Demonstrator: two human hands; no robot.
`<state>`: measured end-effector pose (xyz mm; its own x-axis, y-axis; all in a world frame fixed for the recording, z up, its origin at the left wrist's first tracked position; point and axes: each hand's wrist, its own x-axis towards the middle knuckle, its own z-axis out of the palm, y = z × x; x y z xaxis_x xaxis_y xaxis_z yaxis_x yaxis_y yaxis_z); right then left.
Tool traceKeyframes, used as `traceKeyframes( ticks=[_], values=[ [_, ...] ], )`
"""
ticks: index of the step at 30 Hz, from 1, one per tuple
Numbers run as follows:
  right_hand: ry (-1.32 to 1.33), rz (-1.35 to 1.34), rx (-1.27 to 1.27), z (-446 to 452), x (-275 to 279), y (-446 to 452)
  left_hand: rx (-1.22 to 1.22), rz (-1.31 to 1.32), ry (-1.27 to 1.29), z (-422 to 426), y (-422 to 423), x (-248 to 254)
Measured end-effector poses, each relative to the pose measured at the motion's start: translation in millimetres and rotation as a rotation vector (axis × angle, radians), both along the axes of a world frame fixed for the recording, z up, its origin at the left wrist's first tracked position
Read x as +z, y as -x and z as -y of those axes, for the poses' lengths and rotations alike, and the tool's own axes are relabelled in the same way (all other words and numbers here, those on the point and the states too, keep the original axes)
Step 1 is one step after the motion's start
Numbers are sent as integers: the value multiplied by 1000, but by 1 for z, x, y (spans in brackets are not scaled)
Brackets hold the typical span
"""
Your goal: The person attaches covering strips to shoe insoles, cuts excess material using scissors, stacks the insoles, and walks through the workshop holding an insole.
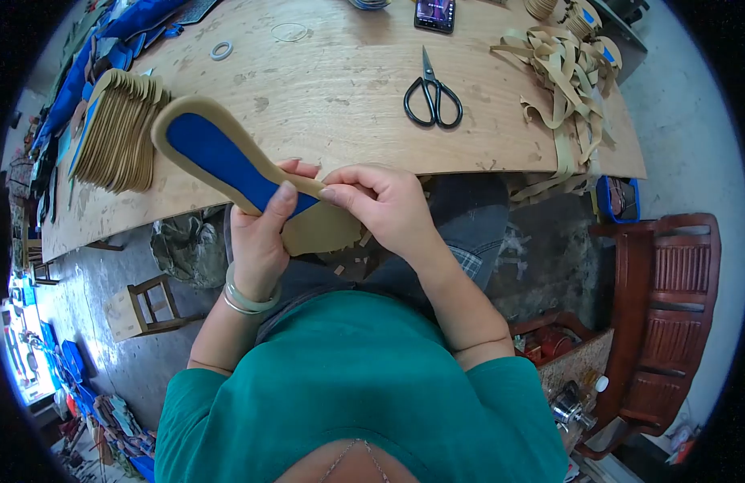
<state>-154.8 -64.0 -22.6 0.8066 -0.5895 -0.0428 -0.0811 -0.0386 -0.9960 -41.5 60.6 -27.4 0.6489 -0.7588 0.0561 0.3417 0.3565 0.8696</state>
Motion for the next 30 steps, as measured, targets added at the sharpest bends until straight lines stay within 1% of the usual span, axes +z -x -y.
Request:
traceKeyframes(
  ticks=[2, 5, 9, 10, 12, 13, 14, 16, 17, 20, 21, 24, 25, 28, 30],
  values=[
    [-8, 24, -3, -1, -11, -4, -6, 43, -35, 1, 0, -7],
    [-25, 74, 3, -3, -27, -12, 46, 127, -207, 2, -5, -15],
    [58, 133, 7, 3, -29, -22, -5, 171, -188, 4, -20, -9],
    [-91, 128, 46, 8, -25, -23, -2, 174, -186, 4, -25, -4],
    [-387, 113, 131, 22, -15, -24, -91, 76, -218, 3, -36, 11],
    [-385, 112, 141, 28, -7, -24, -132, 25, -233, 1, -41, 17],
    [-314, 53, 166, 35, 2, -23, -122, 26, -231, -1, -47, 22],
    [-165, -63, 214, 51, 20, -22, -186, 57, -233, -4, -57, 31],
    [-161, -64, 219, 59, 25, -22, -223, 71, -235, -6, -61, 34],
    [282, -128, 402, 82, 38, -31, -227, 102, -249, -10, -75, 40],
    [283, -126, 408, 88, 46, -39, -232, 116, -260, -12, -80, 42],
    [582, -279, 491, 109, 74, -67, -182, 116, -277, -14, -94, 46],
    [587, -273, 491, 120, 76, -82, -158, 117, -286, -14, -99, 48],
    [914, -160, 598, 157, 79, -133, -96, 90, -246, -4, -111, 51],
    [954, -178, 564, 177, 94, -160, -69, 83, -221, 1, -122, 53]
  ],
)
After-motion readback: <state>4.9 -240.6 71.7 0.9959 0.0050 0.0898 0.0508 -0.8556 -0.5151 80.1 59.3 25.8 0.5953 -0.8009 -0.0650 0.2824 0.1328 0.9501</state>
